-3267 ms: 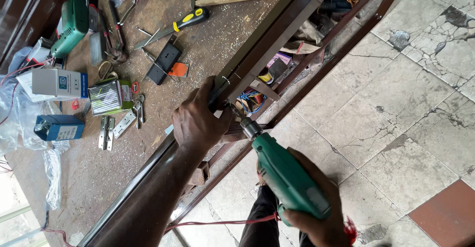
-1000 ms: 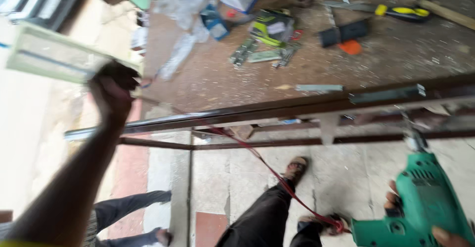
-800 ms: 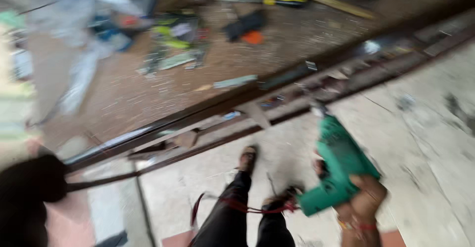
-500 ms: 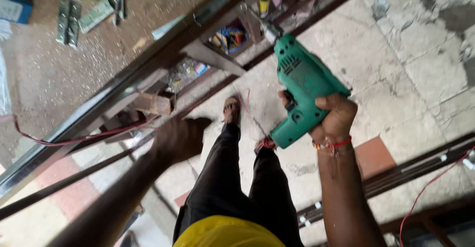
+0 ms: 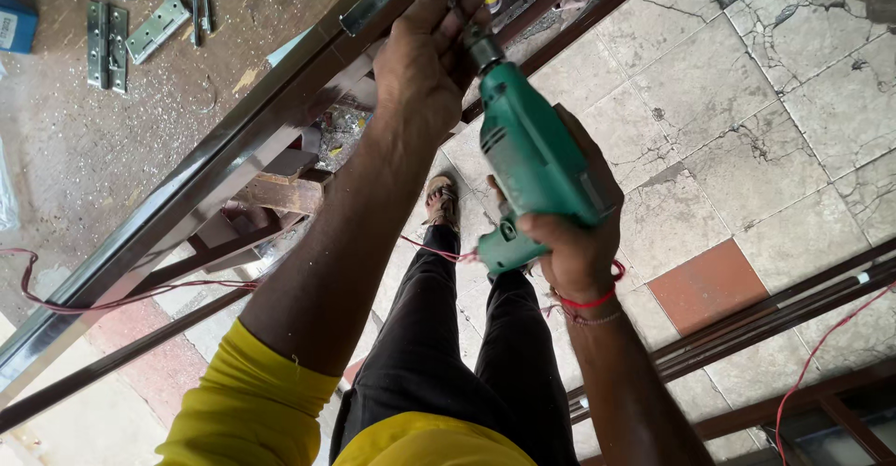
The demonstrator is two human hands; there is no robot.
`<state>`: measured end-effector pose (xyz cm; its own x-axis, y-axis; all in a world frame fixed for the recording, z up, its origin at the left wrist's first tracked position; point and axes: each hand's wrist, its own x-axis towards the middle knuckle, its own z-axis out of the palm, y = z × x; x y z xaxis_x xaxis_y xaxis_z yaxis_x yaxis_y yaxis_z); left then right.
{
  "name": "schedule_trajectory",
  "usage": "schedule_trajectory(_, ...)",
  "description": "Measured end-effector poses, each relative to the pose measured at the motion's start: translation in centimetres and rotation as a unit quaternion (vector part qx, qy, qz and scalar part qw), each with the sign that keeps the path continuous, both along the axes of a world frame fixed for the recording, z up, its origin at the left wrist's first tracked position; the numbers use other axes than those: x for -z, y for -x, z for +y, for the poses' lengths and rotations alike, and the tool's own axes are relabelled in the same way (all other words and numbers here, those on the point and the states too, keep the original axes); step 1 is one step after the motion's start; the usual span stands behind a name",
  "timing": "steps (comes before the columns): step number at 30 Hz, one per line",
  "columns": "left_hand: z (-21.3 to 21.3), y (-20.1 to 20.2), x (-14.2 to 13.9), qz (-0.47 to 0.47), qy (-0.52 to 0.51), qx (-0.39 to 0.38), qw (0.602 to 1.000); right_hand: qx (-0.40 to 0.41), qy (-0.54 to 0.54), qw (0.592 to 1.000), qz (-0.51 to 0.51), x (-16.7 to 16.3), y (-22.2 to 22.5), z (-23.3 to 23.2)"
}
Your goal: The person aligns a metal lock mechanism on a brown metal door frame, marks the screw holes, and uses a power drill to fasten the lock with screws. The person also uses a utility knife to adjust the frame and a file to smooth the edges.
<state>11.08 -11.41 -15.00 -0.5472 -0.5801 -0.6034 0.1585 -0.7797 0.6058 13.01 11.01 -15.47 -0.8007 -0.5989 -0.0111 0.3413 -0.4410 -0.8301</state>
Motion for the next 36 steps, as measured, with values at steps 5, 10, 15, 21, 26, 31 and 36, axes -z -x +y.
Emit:
schedule_trajectory(5,-0.3,0.2,-0.5,-0.03,0.005,0.015,0.999,-0.105,0.026,0.989,-0.104,-0.9,3.0,0.4)
schedule_trajectory(10,-0.5,0.2,0.1,-0.071,0.004,0.02,0.997,-0.031,0.053,0.981,-0.186,-0.1,0.9,-0.1)
schedule_trajectory(15,-1.0,-1.2,0.1,0.042,0.03,0.115,0.992,0.04,-0.17,0.969,0.175,0.2,-2.6,1.0)
schedule_trajectory(21,-1.2,-1.9,-0.2,0.04,0.036,0.151,0.987,0.029,-0.1,0.991,0.081,1.0,-1.0,1.4)
schedule_trajectory(26,-1.3,-1.5,0.7,0.075,0.037,0.13,0.988,0.028,-0.085,0.995,0.044,1.4,-0.6,0.7)
schedule_trajectory(31,-1.7,-1.7,1.7,0.07,0.013,0.13,0.989,0.02,-0.059,0.998,-0.015,1.7,-0.9,0.8)
schedule_trajectory(36,-1.6,-1.2,1.5,0.019,-0.002,0.11,0.994,0.018,-0.063,0.997,-0.036,2.4,-0.8,1.1)
